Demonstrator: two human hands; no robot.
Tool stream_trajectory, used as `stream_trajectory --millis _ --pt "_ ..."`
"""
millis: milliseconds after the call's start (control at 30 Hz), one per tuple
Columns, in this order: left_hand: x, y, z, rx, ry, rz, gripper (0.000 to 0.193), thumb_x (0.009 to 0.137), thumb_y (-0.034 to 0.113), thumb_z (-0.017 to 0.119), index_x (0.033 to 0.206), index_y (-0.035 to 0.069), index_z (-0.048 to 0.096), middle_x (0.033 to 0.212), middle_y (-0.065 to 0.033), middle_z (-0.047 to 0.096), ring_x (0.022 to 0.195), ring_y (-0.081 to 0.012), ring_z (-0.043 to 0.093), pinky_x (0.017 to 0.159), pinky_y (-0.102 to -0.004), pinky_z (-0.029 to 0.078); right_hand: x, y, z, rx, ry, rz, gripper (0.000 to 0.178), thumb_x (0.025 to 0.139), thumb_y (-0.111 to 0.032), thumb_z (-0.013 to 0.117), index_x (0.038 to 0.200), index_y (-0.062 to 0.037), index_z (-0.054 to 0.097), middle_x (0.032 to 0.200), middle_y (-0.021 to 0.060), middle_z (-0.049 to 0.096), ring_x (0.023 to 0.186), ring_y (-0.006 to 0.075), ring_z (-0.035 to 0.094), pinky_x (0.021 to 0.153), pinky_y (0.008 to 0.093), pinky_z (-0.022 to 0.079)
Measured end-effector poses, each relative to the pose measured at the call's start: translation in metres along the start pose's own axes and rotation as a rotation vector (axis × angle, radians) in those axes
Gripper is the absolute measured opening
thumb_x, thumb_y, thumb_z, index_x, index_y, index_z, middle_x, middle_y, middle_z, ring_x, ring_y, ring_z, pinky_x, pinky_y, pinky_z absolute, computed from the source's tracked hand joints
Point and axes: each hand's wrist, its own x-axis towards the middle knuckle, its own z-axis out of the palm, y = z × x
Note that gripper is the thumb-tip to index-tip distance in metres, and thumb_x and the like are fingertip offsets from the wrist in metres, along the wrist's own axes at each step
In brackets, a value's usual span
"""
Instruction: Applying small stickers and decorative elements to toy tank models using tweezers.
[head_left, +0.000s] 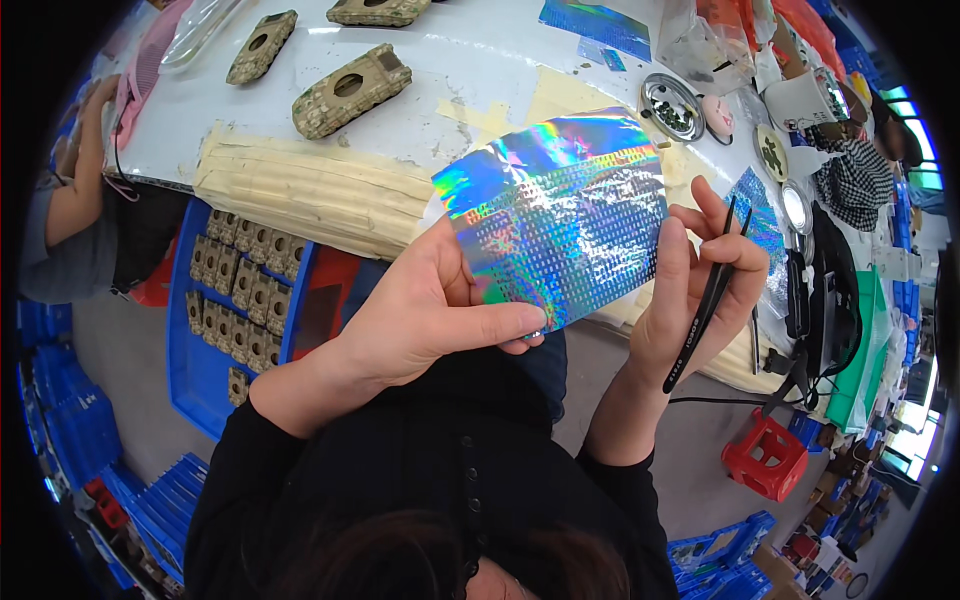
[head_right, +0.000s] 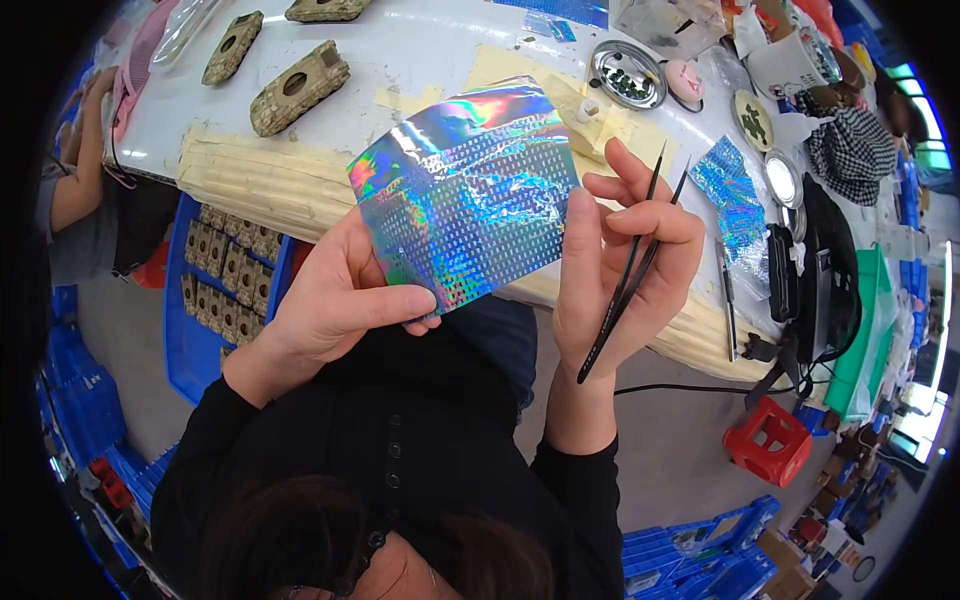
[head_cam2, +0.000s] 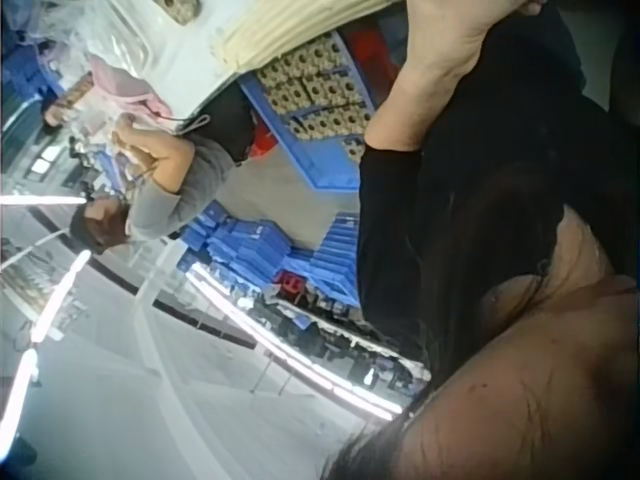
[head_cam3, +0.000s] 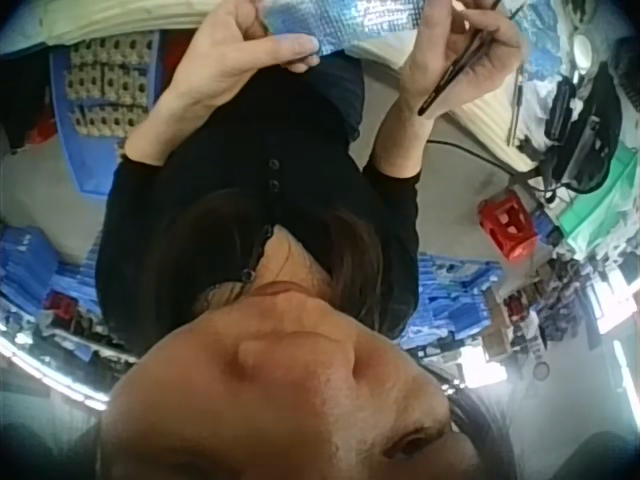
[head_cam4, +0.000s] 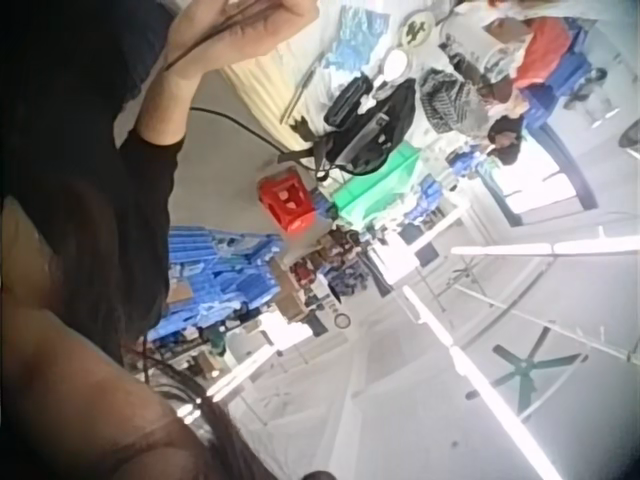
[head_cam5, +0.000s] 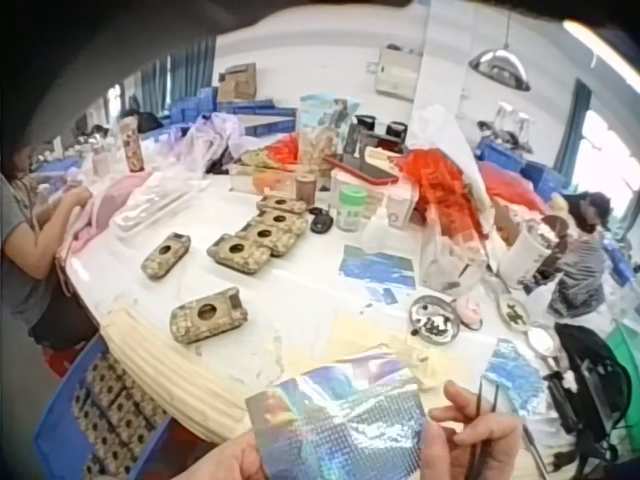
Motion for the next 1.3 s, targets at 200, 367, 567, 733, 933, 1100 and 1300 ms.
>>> stream_trajectory --millis 200,367,567,733,933,1100,1300 --pt "0.000 0.001 -0.001 -0.032 0.076 0.052 0.049 0.083 -0.003 0.070 0.125 -0.001 0.044 0.102 -0.0088 0.065 0.086 -0.0136 0.066 0.073 -0.0253 0.057 -0.003 -0.001 0.000 0.003 0.023 0.000 0.065 0.094 -0.061 0.044 0.112 0.0012 0.045 0.118 0.0272 0.056 0.105 0.0264 0.060 0.090 0.0390 0.050" --pt "-0.002 0.001 -0.003 -0.049 0.174 0.147 0.017 0.086 0.001 0.068 0.103 -0.001 0.066 0.097 -0.0083 0.069 0.083 -0.0124 0.067 0.076 -0.0252 0.057 -0.022 -0.012 -0.003 -0.176 -0.066 -0.135 0.091 0.084 -0.081 0.024 0.113 0.0026 0.046 0.108 0.0266 0.061 0.098 0.0330 0.064 0.086 0.0429 0.053" --pt "0.005 -0.001 0.002 0.000 0.259 0.193 0.026 0.087 0.001 0.065 0.113 0.003 0.061 0.101 -0.0065 0.068 0.085 -0.0122 0.065 0.074 -0.0262 0.055 -0.031 -0.034 -0.004 -0.404 -0.319 -0.391 0.050 0.081 -0.050 0.069 0.098 -0.0052 0.060 0.098 0.0184 0.069 0.094 0.0329 0.067 0.081 0.0371 0.055" --pt "0.005 0.000 0.004 -0.047 0.277 0.201 0.024 0.087 0.001 0.066 0.111 0.002 0.062 0.100 -0.0062 0.068 0.086 -0.0117 0.065 0.075 -0.0257 0.056 -0.031 -0.040 0.009 -0.450 -0.431 -0.429 0.032 0.072 -0.028 0.083 0.088 -0.0065 0.066 0.097 0.0145 0.070 0.099 0.0353 0.067 0.080 0.0381 0.058" --pt "0.005 -0.002 0.005 -0.053 0.273 0.209 0.021 0.087 0.002 0.067 0.108 0.001 0.064 0.098 -0.0064 0.069 0.085 -0.0111 0.066 0.076 -0.0253 0.056 -0.026 -0.037 0.016 -0.488 -0.447 -0.473 0.026 0.072 -0.019 0.083 0.086 -0.0051 0.067 0.098 0.0152 0.069 0.101 0.0364 0.067 0.077 0.0386 0.059" --pt "0.005 -0.001 0.004 -0.003 0.278 0.176 0.027 0.088 0.000 0.064 0.115 0.002 0.060 0.101 -0.0069 0.068 0.087 -0.0121 0.066 0.075 -0.0254 0.056 -0.028 -0.032 0.017 -0.436 -0.432 -0.428 0.026 0.071 -0.015 0.083 0.087 -0.0035 0.066 0.101 0.0186 0.068 0.096 0.0350 0.069 0.076 0.0385 0.059" --pt "0.006 -0.002 0.005 0.007 0.266 0.198 0.026 0.088 0.000 0.064 0.113 0.001 0.061 0.101 -0.0077 0.068 0.088 -0.0122 0.066 0.075 -0.0253 0.055 -0.029 -0.032 0.018 -0.371 -0.424 -0.390 0.024 0.072 -0.009 0.081 0.087 -0.0018 0.066 0.102 0.0218 0.068 0.087 0.0311 0.071 0.074 0.0360 0.058"
